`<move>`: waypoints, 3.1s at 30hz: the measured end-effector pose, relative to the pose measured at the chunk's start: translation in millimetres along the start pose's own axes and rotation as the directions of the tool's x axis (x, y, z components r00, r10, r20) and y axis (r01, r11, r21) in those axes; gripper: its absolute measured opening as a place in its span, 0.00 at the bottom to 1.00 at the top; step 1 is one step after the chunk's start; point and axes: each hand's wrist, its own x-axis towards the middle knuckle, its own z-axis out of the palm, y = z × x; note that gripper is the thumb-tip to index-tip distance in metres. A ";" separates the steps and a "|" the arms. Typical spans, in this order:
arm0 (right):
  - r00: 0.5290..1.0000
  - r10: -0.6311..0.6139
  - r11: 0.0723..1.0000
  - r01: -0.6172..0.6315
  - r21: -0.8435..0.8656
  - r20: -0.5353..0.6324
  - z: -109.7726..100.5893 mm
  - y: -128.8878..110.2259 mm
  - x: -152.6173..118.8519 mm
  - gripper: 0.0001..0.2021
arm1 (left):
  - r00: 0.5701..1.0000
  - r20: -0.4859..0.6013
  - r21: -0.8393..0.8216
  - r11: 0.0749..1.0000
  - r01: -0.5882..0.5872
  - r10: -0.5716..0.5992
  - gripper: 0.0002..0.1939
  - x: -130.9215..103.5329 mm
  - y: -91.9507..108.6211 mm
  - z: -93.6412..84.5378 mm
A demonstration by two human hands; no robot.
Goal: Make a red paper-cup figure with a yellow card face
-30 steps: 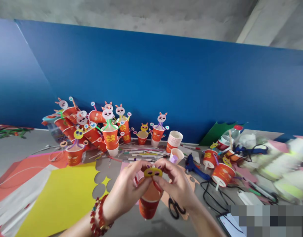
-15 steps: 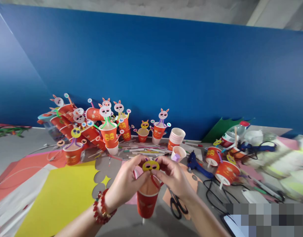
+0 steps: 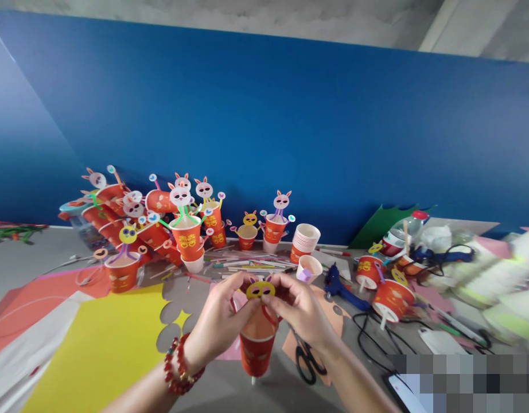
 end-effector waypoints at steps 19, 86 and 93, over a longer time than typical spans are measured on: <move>0.994 -0.108 0.981 0.110 -0.161 0.025 6.7 -0.1 -6.6 0.03 | 0.980 -0.084 0.073 0.982 -0.172 0.178 0.07 -2.2 7.7 -2.8; 0.976 -0.107 0.994 0.103 -0.033 -0.191 7.5 16.5 6.8 0.10 | 0.988 -0.153 0.061 0.998 -0.023 0.032 0.08 5.8 -19.5 10.8; 0.985 -0.084 0.995 0.089 0.032 -0.151 3.6 22.8 10.2 0.11 | 0.988 -0.154 0.005 1.000 -0.031 0.032 0.08 7.3 -24.1 11.6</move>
